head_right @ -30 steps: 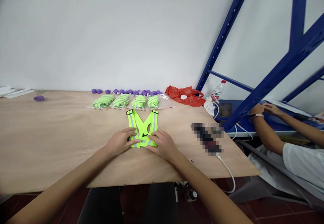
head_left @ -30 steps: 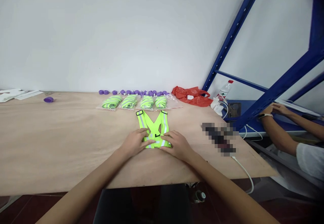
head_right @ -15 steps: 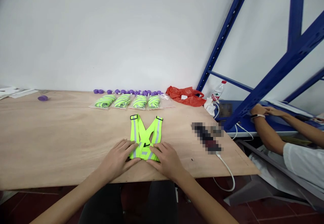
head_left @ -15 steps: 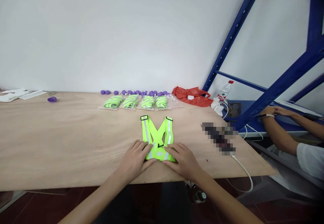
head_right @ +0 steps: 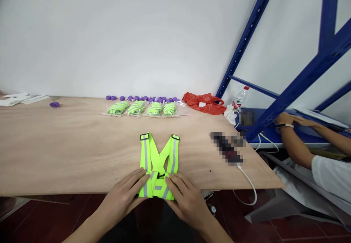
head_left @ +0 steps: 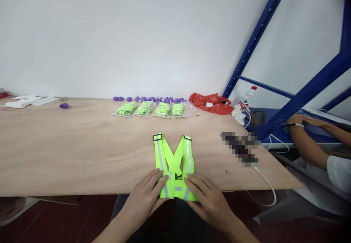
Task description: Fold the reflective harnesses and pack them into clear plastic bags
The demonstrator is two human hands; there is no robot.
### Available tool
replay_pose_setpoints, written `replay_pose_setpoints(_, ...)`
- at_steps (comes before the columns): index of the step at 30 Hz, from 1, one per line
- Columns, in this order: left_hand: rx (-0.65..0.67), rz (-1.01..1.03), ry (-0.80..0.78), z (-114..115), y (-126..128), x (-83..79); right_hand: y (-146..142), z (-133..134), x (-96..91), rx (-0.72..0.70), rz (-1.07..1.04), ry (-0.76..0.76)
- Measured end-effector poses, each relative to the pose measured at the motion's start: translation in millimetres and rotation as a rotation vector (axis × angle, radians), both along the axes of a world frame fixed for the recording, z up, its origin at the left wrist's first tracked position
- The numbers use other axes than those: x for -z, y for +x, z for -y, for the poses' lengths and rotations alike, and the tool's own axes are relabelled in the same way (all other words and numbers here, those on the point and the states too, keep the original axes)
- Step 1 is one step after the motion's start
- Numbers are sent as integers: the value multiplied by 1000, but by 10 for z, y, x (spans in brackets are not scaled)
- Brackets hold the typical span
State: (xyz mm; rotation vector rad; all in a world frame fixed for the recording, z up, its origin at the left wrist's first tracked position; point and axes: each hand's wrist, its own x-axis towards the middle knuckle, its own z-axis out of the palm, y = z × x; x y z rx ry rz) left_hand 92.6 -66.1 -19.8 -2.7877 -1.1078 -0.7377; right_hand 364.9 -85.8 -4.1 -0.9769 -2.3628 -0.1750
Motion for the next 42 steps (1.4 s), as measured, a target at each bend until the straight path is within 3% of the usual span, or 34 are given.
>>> replay_pose_setpoints(4, 31, 30, -3, 45, -14, -73, 5, 78, -5, 5, -59, -13)
replay_pose_setpoints(8, 40, 41, -174, -38, -14, -238, 19, 22, -32, 21, -121, -80)
replay_pose_setpoints(12, -70, -13, -406, -204, 39, -431, 47, -147, -57, 81, -147, -224)
replay_pose_setpoints(16, -165, -50, -448, -369, 110, -509, 58, -340, -88, 137, -169, -379)
replay_pose_setpoints(21, -162, -67, -390, -541, 185, -455, 38, -566, -126, 178, -105, -372)
replay_pose_setpoints(27, -185, 0, -257, -670, 247, -263, 27, -698, -79, 200, -116, -385)
replay_pose_setpoints(31, -213, 27, -296, -678, 265, -164, 27, -686, -24, 251, -155, -385)
replay_pose_setpoints(37, -205, 131, -481, -653, 279, -188, 54, -724, 60, 266, -183, -416)
replay_pose_setpoints(42, -178, 146, -457, -627, 318, -154, 53, -781, 74, 266, -180, -504)
